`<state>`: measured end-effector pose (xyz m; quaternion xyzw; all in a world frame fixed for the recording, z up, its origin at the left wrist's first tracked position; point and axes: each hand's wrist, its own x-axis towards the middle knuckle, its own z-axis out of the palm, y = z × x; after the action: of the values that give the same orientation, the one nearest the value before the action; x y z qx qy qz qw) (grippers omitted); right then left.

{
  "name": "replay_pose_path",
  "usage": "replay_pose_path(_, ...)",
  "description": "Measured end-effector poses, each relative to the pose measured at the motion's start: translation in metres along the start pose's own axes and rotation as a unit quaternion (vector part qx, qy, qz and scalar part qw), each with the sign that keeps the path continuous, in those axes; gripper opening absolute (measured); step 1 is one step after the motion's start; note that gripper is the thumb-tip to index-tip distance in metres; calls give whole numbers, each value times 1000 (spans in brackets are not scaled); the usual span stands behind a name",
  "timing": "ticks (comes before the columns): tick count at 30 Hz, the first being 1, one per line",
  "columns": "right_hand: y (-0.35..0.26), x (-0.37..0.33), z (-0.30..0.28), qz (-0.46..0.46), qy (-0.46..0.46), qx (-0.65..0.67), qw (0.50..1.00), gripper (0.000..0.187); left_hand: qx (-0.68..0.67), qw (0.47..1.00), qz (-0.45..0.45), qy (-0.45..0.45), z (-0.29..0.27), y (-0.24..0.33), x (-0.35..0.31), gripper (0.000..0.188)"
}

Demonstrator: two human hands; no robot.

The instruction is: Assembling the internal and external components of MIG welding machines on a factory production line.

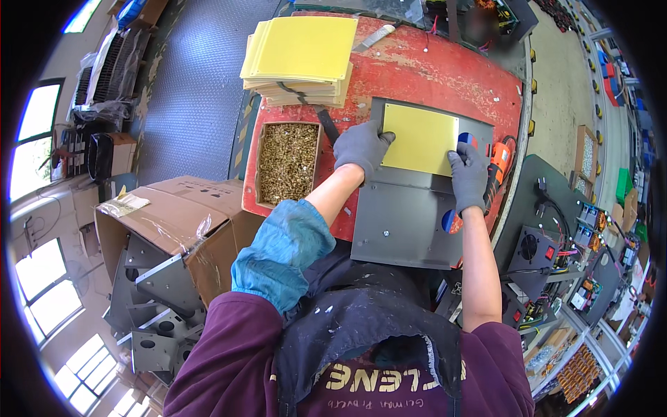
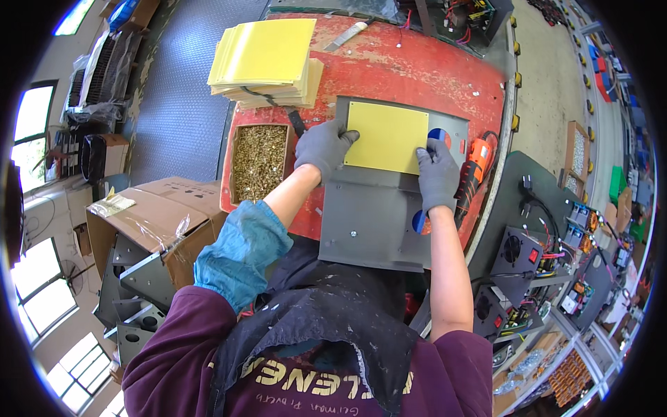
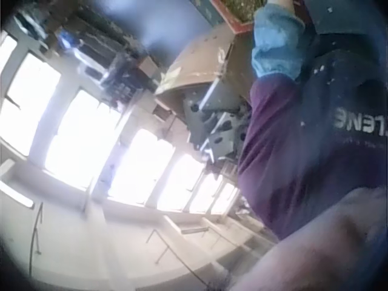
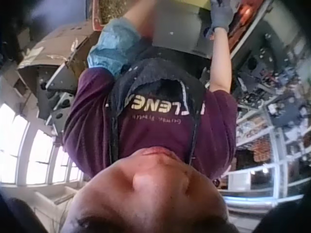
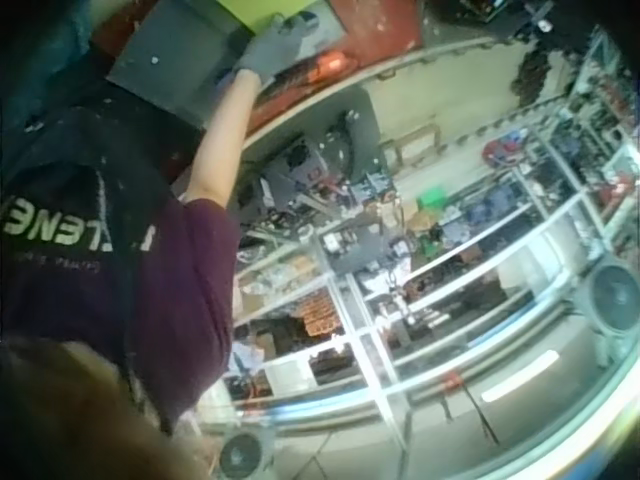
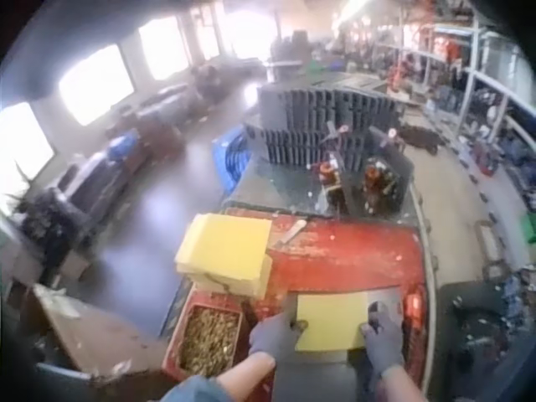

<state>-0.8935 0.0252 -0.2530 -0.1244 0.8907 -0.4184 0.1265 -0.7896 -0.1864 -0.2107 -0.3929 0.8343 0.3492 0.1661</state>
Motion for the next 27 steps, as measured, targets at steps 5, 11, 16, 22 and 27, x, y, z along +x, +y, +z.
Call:
replay_pose_path(5, -3, -2, 1, -8, 6, -47, 999, 29, 17, 1000, 4, 12, -5, 3, -1, 36)
replay_pose_path(11, -12, -4, -1, 6, -9, -90, 996, 33, 61, 998, 6, 7, -11, 7, -1, 37)
replay_pose_path(16, -15, -8, -1, 4, 2, -101, 995, 33, 98, 995, -4, -14, -12, 11, 4, 40)
replay_pose_path(22, -17, -9, 0, 1, 8, -128, 992, 34, 108, 994, -1, -18, -10, 8, 6, 42)
replay_pose_path(27, -16, -8, 2, -26, 25, -155, 987, 33, 97, 995, -3, -22, -10, 8, 5, 42)
